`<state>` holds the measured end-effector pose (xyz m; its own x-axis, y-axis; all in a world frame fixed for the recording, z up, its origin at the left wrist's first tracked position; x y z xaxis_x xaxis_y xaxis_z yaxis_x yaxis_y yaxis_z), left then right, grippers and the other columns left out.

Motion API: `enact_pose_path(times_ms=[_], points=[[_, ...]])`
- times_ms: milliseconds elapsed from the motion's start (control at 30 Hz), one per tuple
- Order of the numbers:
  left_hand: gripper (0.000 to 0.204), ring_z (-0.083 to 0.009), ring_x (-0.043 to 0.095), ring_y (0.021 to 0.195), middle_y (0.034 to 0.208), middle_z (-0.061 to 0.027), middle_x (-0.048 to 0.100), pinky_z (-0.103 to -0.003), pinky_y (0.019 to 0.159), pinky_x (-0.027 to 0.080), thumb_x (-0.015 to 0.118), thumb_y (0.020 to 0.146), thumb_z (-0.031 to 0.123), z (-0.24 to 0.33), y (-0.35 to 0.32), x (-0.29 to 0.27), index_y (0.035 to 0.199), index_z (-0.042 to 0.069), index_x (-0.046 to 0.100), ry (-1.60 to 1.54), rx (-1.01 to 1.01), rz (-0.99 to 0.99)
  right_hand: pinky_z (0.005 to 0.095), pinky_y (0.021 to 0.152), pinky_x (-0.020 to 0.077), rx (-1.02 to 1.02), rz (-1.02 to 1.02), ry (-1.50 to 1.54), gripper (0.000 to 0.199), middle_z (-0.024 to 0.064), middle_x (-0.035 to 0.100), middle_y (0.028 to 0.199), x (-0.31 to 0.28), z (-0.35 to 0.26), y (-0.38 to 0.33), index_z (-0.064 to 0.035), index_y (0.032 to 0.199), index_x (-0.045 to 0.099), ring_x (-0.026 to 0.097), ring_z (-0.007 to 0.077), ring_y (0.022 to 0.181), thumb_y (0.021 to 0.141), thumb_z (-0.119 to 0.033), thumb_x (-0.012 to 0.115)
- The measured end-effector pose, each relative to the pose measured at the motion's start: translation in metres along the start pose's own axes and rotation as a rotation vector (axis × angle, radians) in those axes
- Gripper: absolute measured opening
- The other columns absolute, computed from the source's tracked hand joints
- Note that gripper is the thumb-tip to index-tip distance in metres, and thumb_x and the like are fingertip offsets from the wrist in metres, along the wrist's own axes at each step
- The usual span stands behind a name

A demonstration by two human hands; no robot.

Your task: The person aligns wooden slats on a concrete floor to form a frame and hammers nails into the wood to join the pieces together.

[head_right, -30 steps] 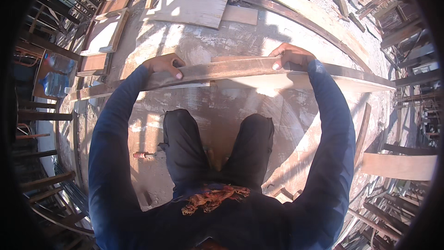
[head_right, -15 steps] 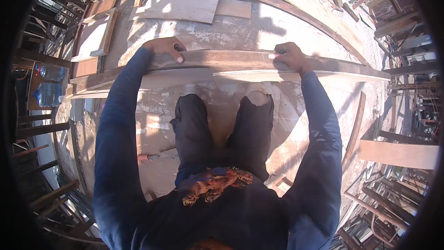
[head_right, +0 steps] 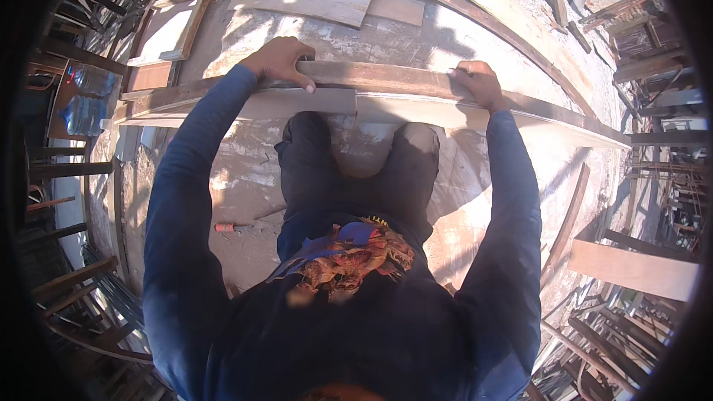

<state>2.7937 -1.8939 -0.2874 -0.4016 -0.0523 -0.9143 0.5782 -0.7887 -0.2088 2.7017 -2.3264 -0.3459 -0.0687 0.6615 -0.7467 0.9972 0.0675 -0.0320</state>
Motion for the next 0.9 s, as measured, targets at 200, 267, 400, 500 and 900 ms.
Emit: enact_pose_path(times_ms=[200, 267, 400, 500, 900], points=[[0.076, -0.0362, 0.065, 0.083, 0.081, -0.0197, 0.066, -0.044, 0.073, 0.049, 0.074, 0.057, 0.065, 0.004, 0.01, -0.004, 0.096, 0.001, 0.067, 0.009, 0.082, -0.005, 0.0335, 0.075, 0.0459, 0.024, 0.013, 0.127, 0.048, 0.0143, 0.063, 0.077, -0.003, 0.012, 0.004, 0.0009, 0.088, 0.068, 0.061, 0.0193, 0.08, 0.087, -0.047, 0.062], [0.072, -0.0364, 0.065, 0.081, 0.078, -0.019, 0.065, -0.044, 0.072, 0.048, 0.075, 0.057, 0.062, -0.004, 0.002, -0.005, 0.097, 0.003, 0.068, -0.004, 0.089, -0.016, 0.035, 0.073, 0.0447, 0.023, -0.112, 0.126, 0.048, 0.0136, 0.062, 0.071, -0.004, -0.034, 0.002, 0.0007, 0.085, 0.067, 0.06, 0.0223, 0.075, 0.088, -0.046, 0.058], [0.062, -0.0377, 0.064, 0.077, 0.075, -0.0185, 0.064, -0.046, 0.069, 0.049, 0.078, 0.056, 0.049, 0.006, 0.006, -0.01, 0.101, 0.006, 0.066, 0.048, 0.154, -0.054, 0.0377, 0.071, 0.0438, -0.085, -0.072, 0.038, 0.047, 0.0166, 0.062, 0.074, -0.005, -0.025, 0.005, 0.0025, 0.084, 0.064, 0.059, 0.0289, 0.072, 0.088, -0.044, 0.055], [0.057, -0.0358, 0.063, 0.072, 0.075, -0.0148, 0.064, -0.046, 0.064, 0.05, 0.077, 0.056, 0.038, 0.015, 0.009, -0.015, 0.102, 0.008, 0.064, 0.13, -0.003, -0.118, 0.0381, 0.073, 0.0451, -0.117, -0.158, 0.073, 0.049, 0.0162, 0.064, 0.076, -0.013, -0.034, 0.01, 0.0016, 0.085, 0.065, 0.062, 0.0311, 0.076, 0.087, -0.046, 0.055], [0.061, -0.0235, 0.058, 0.077, 0.085, -0.0066, 0.059, -0.036, 0.063, 0.042, 0.078, 0.049, 0.029, 0.004, 0.014, -0.008, 0.102, 0.004, 0.06, 0.054, 0.049, -0.093, 0.041, 0.067, 0.0457, -0.244, -0.11, -0.075, 0.095, 0.0149, 0.061, 0.085, -0.027, -0.036, 0.014, 0.0012, 0.108, 0.061, 0.058, 0.0311, 0.078, 0.068, -0.085, 0.052]])
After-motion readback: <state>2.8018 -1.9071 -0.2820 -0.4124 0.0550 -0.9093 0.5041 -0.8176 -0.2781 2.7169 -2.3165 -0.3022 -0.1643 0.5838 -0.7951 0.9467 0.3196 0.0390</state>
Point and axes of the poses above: each hand's wrist, its own y-axis towards the middle knuckle, its own x-axis out of the palm, z = x × y, the point moved 3 cm from there along y, towards the middle knuckle
